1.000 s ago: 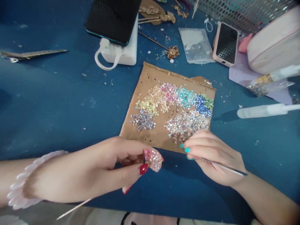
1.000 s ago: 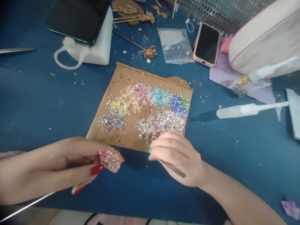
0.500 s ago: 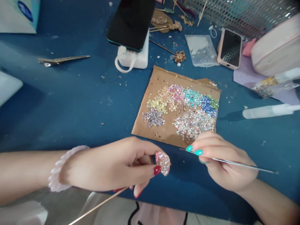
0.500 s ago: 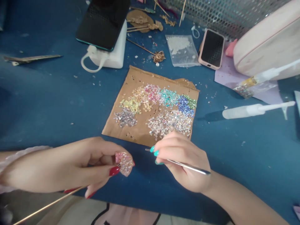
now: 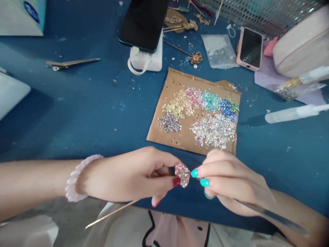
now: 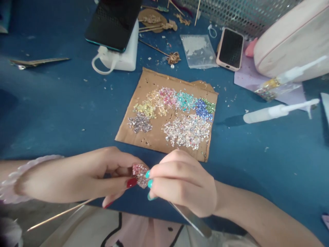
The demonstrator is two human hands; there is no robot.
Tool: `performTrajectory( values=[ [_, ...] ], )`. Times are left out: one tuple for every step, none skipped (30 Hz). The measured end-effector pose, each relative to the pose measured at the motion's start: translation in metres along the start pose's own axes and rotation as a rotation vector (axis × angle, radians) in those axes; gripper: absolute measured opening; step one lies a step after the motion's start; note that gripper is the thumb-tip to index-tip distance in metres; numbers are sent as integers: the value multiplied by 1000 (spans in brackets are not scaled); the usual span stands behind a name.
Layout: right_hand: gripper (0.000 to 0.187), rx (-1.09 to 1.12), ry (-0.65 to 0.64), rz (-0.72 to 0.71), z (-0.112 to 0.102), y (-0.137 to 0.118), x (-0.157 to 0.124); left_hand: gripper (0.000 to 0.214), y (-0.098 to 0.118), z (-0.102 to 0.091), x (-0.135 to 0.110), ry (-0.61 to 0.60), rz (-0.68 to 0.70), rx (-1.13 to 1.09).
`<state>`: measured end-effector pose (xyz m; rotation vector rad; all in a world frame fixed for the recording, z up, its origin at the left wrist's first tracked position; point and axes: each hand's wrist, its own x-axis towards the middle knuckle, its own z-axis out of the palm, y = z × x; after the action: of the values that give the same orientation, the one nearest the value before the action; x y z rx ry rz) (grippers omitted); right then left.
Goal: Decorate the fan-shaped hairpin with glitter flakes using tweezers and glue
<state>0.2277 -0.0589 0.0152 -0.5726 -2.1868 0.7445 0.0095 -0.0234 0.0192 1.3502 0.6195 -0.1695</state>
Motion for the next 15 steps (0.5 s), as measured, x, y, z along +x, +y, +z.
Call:
performTrajectory(
  values=[
    [16, -10, -4, -5, 0, 0, 0, 17, -1, 0, 0, -2, 5, -1],
    [17, -20, -7, -6, 0, 0, -1, 17, -2, 0, 0, -7, 11, -5],
    [17, -30, -10, -5, 0, 1, -1, 17, -2, 0, 0, -11, 16, -11],
    [18, -38, -9, -7, 0, 1, -1, 17, -3, 0, -1, -14, 20, -13],
    [18, -44, -13, -8, 0, 1, -2, 17, -3, 0, -1, -14, 17, -11],
    [19, -48, -17, -10, 0, 1, -2, 18, -3, 0, -1, -11, 11, -6],
    [19, -50, -21, -12, 0, 1, -2, 18, -2, 1, -1, -9, 7, 0],
    [20, -51, -23, -16, 0, 1, -3, 18, -2, 1, -1, -6, 3, 8],
    [21, -52, -23, -18, 1, 0, -3, 17, -2, 1, -1, -6, 3, 12],
    [21, -54, -20, -17, 1, 0, -4, 17, -2, 1, -2, -8, 6, 14],
    [21, -55, -17, -17, 2, 0, -4, 17, -2, 1, -2, -11, 11, 14],
    [21, -56, -12, -16, 2, 0, -4, 17, -2, 1, -2, -14, 18, 15],
    [21, -57, -11, -10, 3, 0, -4, 17, -3, 1, -2, -16, 23, 15],
    [21, -58, -8, -4, 3, 0, -5, 17, -4, 1, -2, -18, 28, 13],
    [21, -59, -6, 2, 3, 0, -5, 17, -4, 1, -3, -20, 34, 9]
  ],
)
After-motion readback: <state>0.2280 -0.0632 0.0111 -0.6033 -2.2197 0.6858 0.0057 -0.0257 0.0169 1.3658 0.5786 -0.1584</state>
